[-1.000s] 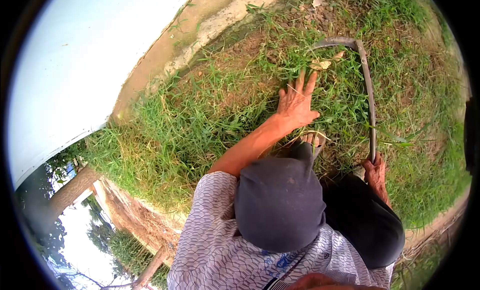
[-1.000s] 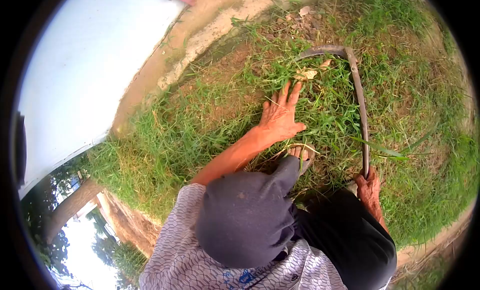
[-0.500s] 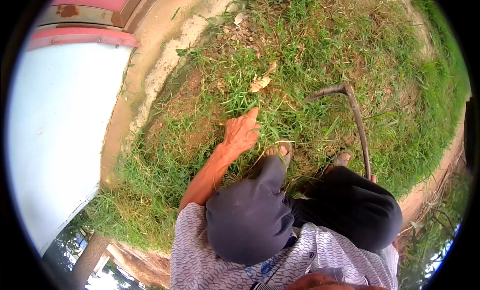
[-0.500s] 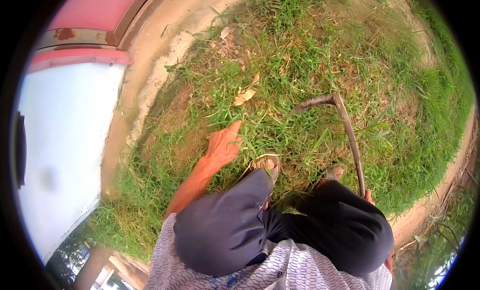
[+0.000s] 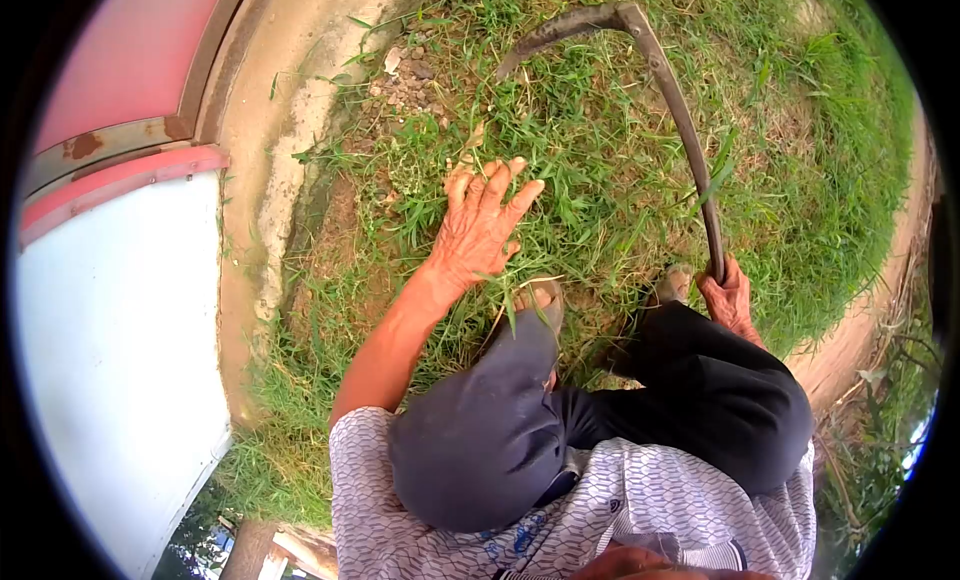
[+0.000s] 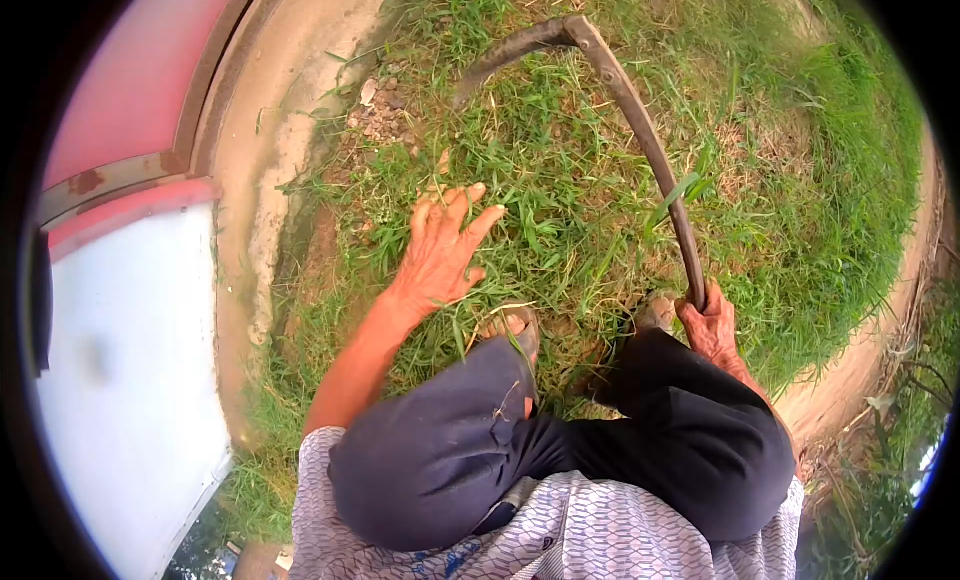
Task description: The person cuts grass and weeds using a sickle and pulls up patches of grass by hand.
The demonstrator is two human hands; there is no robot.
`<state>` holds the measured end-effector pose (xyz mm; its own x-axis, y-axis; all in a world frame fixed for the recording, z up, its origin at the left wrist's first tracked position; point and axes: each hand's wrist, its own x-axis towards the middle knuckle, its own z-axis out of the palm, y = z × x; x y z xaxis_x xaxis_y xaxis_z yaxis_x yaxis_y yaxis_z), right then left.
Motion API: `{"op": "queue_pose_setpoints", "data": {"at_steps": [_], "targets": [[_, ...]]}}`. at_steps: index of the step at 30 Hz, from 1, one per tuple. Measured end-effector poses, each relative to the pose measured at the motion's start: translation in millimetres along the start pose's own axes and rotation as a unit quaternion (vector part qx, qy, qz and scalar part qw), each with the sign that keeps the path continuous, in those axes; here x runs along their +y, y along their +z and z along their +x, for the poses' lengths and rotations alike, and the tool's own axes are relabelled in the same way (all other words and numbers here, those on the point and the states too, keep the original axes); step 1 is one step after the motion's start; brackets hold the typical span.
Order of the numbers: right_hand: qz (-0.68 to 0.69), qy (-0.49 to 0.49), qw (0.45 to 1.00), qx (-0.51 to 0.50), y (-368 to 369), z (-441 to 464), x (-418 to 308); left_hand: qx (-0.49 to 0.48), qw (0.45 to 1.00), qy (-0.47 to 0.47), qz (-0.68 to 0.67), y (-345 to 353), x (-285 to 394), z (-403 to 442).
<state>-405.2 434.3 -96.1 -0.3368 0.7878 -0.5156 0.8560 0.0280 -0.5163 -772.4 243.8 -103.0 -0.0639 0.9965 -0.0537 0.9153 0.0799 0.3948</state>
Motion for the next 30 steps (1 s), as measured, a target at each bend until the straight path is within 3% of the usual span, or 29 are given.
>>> {"op": "queue_pose_setpoints", "data": {"at_steps": [3, 6, 8, 9, 10, 11, 13, 14, 15, 16, 17, 18, 20, 22, 24, 26, 29, 30], "targets": [[0.047, 0.019, 0.998, 0.027, 1, -5, 15, -0.027, 0.995, 0.094, -0.009, 29, -5, 55], [0.08, 0.063, 0.994, 0.032, -6, -29, 31, 0.055, 0.994, 0.096, -0.005, 68, 0, 95], [0.074, 0.083, 0.993, 0.045, -6, -45, 49, 0.043, 0.99, 0.127, 0.049, 80, 0, 107], [0.159, 0.098, 0.981, 0.046, -4, -53, 58, 0.028, 0.983, 0.146, 0.103, 85, 0, 109], [0.242, 0.112, 0.963, 0.044, 0, -59, 65, 0.114, 0.975, 0.179, 0.059, 89, -1, 108], [0.246, 0.11, 0.962, 0.046, 3, -61, 73, 0.114, 0.975, 0.182, 0.062, 85, 0, 108], [0.276, 0.074, 0.957, 0.04, 9, -61, 88, -0.082, 0.991, 0.085, 0.068, 75, 3, 109], [0.323, 0.088, 0.941, 0.048, 13, -62, 79, -0.021, 0.995, 0.099, 0.011, 74, -2, 104], [0.324, 0.088, 0.941, 0.048, 13, -62, 68, -0.022, 0.995, 0.099, 0.012, 71, -1, 101], [0.285, 0.102, 0.952, 0.047, 12, -59, 57, -0.075, 0.991, -0.038, -0.107, 66, 0, 99], [0.246, 0.115, 0.961, 0.046, 11, -55, 51, -0.125, 0.951, -0.175, -0.222, 61, 1, 96], [0.243, 0.108, 0.963, 0.046, 10, -50, 48, -0.041, 0.96, -0.134, -0.243, 78, -4, 82], [0.205, 0.107, 0.972, 0.039, 5, -42, 38, 0.049, 0.923, -0.168, -0.343, 93, -4, 33], [0.163, 0.107, 0.98, 0.032, 0, -37, 25, -0.098, 0.879, -0.255, -0.39, 77, 9, -34], [0.178, 0.123, 0.976, 0.023, 0, -36, 21, -0.165, 0.897, -0.265, -0.311, 74, 11, -105], [0.177, 0.121, 0.977, 0.009, 4, -31, 24, -0.2, 0.851, -0.391, -0.288, 38, 18, -139], [0.161, 0.093, 0.983, -0.008, 8, -24, 22, -0.163, 0.816, -0.43, -0.351, 38, 15, -173], [0.155, 0.106, 0.982, -0.028, 7, -24, 14, -0.108, 0.863, -0.401, -0.287, 32, 18, -169]]}}
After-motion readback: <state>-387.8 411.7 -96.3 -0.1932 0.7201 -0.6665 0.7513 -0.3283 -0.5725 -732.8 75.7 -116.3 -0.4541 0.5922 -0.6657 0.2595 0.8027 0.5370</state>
